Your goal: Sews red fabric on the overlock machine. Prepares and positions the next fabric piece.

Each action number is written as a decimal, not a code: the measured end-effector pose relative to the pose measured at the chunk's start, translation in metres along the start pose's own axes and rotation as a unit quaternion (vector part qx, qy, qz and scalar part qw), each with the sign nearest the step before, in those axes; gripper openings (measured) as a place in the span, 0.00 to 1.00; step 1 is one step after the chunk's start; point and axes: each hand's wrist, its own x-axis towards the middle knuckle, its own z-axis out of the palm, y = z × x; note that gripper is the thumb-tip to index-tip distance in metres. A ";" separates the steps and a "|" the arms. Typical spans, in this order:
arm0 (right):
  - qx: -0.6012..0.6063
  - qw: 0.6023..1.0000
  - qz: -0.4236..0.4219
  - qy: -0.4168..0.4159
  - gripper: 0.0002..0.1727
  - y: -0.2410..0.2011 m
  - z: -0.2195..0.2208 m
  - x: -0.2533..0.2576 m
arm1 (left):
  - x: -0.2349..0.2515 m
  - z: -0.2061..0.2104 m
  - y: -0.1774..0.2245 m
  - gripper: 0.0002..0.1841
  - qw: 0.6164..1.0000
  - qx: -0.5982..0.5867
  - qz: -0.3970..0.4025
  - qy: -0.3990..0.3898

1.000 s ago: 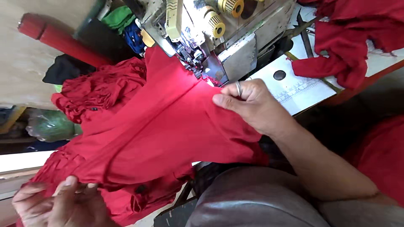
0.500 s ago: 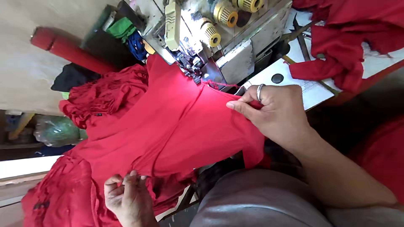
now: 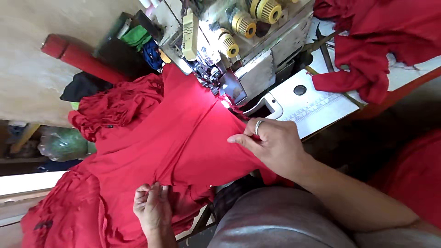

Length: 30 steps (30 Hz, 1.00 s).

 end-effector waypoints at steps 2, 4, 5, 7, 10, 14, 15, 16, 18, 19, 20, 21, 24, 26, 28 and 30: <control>-0.021 1.000 0.016 -0.006 0.23 0.006 0.003 -0.004 | 0.004 0.003 -0.005 0.18 1.000 -0.003 -0.004 0.002; -0.045 0.999 0.026 -0.003 0.25 0.014 0.004 -0.007 | 0.008 0.003 -0.005 0.19 1.000 -0.005 0.006 -0.001; -0.052 0.998 0.029 -0.003 0.25 0.017 0.004 -0.008 | 0.011 0.003 -0.005 0.20 1.000 -0.003 0.010 -0.003; -0.054 0.998 0.030 -0.001 0.25 0.018 0.004 -0.009 | 0.014 0.007 -0.006 0.20 1.000 -0.001 0.007 -0.003; -0.024 0.998 0.050 0.010 0.23 0.020 0.002 -0.006 | 0.009 0.018 0.001 0.19 0.999 -0.002 -0.046 -0.009; 0.010 0.995 0.096 0.007 0.22 0.027 -0.003 -0.005 | -0.001 0.021 0.010 0.19 0.995 -0.049 -0.072 -0.038; 0.012 0.995 0.098 0.005 0.21 0.028 -0.003 -0.006 | -0.002 0.020 0.009 0.18 0.997 -0.046 -0.062 -0.026; 0.014 0.995 0.095 0.005 0.21 0.028 -0.002 -0.006 | -0.002 0.019 0.008 0.17 0.998 -0.042 -0.055 -0.010; 0.044 0.996 0.081 0.020 0.20 0.027 -0.003 -0.005 | -0.004 0.016 0.007 0.20 0.997 -0.051 -0.051 -0.005; 0.074 0.994 0.075 0.029 0.20 0.027 -0.006 -0.003 | -0.007 0.015 0.008 0.21 0.997 -0.058 -0.052 -0.008; 0.102 0.992 0.065 0.036 0.19 0.026 -0.009 -0.001 | -0.010 0.014 0.010 0.21 0.997 -0.058 -0.055 -0.008; 0.123 0.990 0.054 0.040 0.19 0.024 -0.011 -0.001 | -0.012 0.012 0.011 0.22 0.996 -0.060 -0.062 -0.010; 0.152 0.988 0.032 0.024 0.19 0.021 -0.003 -0.009 | -0.013 0.007 0.006 0.23 0.994 -0.052 -0.095 -0.017; 0.154 0.988 0.003 0.005 0.20 0.019 0.008 -0.016 | -0.010 0.004 0.004 0.23 0.992 -0.046 -0.117 -0.026; 0.139 0.990 -0.031 -0.008 0.21 0.020 0.015 -0.017 | -0.005 0.001 0.002 0.24 0.992 -0.042 -0.116 -0.033; 0.114 0.993 -0.040 -0.014 0.21 0.017 0.013 -0.013 | 0.002 -0.001 0.003 0.24 0.994 -0.036 -0.096 -0.038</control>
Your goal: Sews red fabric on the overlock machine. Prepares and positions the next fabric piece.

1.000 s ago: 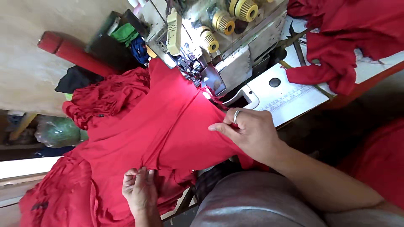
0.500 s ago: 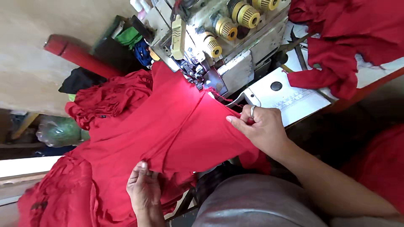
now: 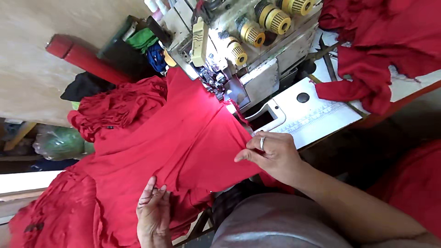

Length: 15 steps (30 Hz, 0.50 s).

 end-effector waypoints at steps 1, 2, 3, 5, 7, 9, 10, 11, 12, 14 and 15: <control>-0.009 1.000 0.009 0.001 0.21 -0.002 -0.004 0.002 | 0.003 -0.002 0.003 0.24 1.000 0.000 0.011 -0.006; -0.015 1.000 0.023 0.005 0.20 -0.004 -0.009 0.004 | 0.005 -0.003 0.007 0.25 1.000 0.002 0.022 -0.016; -0.021 0.999 0.044 0.010 0.19 -0.005 -0.014 0.006 | 0.007 -0.004 0.011 0.26 0.999 0.004 0.033 -0.025; -0.036 0.996 0.082 0.020 0.18 -0.002 -0.021 0.007 | 0.007 -0.005 0.016 0.27 0.998 0.001 0.048 -0.037; -0.059 0.992 0.109 0.006 0.18 0.003 -0.020 0.004 | 0.008 -0.005 0.012 0.27 0.998 -0.003 0.045 -0.044; -0.069 0.989 0.130 -0.002 0.18 0.010 -0.017 0.001 | 0.006 -0.002 0.001 0.26 0.999 -0.008 0.026 -0.037; -0.060 0.987 0.148 0.000 0.16 0.012 -0.017 0.000 | 0.004 0.002 -0.003 0.26 0.999 -0.004 0.019 -0.029; -0.038 0.984 0.175 0.002 0.13 0.014 -0.020 0.001 | 0.001 0.006 -0.005 0.25 1.000 0.003 0.016 -0.022; -0.011 0.978 0.206 -0.001 0.11 0.013 -0.026 0.002 | -0.003 0.009 -0.006 0.24 1.000 0.009 0.017 -0.019; 0.022 0.965 0.260 -0.016 0.15 0.008 -0.038 0.009 | -0.010 0.011 -0.006 0.24 1.000 0.008 0.020 -0.019; 0.026 0.962 0.272 -0.027 0.13 0.005 -0.043 0.012 | -0.012 0.010 -0.006 0.24 1.000 0.002 0.019 -0.017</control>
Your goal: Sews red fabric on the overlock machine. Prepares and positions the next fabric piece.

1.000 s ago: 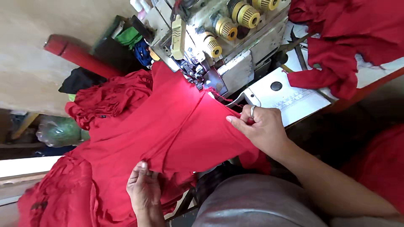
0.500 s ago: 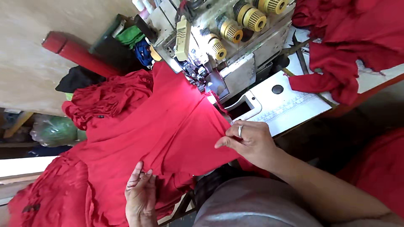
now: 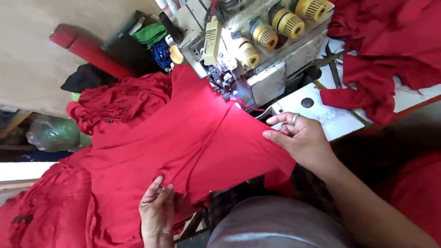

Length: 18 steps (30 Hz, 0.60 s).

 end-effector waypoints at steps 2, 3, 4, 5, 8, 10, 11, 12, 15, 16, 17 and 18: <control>-0.009 1.000 -0.002 -0.015 0.06 -0.004 -0.005 0.001 | -0.005 0.000 0.001 0.24 1.000 -0.015 -0.014 0.007; -0.010 1.000 -0.011 -0.014 0.06 -0.005 -0.006 0.002 | -0.008 0.001 0.002 0.23 0.999 -0.025 -0.025 0.011; -0.006 1.000 -0.018 -0.006 0.06 -0.005 -0.006 0.001 | -0.012 0.003 0.003 0.22 0.999 -0.033 -0.038 0.017; 0.002 1.000 -0.020 0.005 0.06 -0.005 -0.005 0.001 | -0.016 0.005 0.003 0.22 0.998 -0.037 -0.050 0.023; 0.015 1.000 -0.011 0.024 0.06 0.003 0.000 0.001 | -0.024 0.005 0.005 0.24 0.997 -0.047 -0.060 0.032; 0.018 0.999 -0.010 0.028 0.06 0.003 0.000 0.001 | -0.027 0.004 0.005 0.25 0.997 -0.053 -0.052 0.028; 0.017 0.999 -0.015 0.029 0.06 0.000 -0.001 0.001 | -0.029 0.004 0.006 0.25 0.997 -0.057 -0.044 0.023; 0.021 0.999 -0.023 0.033 0.05 -0.002 -0.002 0.000 | -0.031 0.003 0.007 0.26 0.997 -0.059 -0.035 0.016; 0.040 0.998 -0.032 0.039 0.05 -0.001 0.000 -0.001 | -0.035 0.000 0.010 0.25 0.998 -0.057 -0.025 -0.007; 0.044 0.998 -0.028 0.037 0.04 0.001 0.001 -0.002 | -0.035 -0.001 0.009 0.25 0.998 -0.055 -0.024 -0.011; 0.047 0.998 -0.023 0.035 0.04 0.002 0.002 -0.004 | -0.036 -0.003 0.009 0.25 0.998 -0.053 -0.024 -0.011; 0.049 0.998 -0.021 0.035 0.03 0.004 0.003 -0.005 | -0.038 -0.004 0.008 0.25 0.998 -0.052 -0.025 -0.010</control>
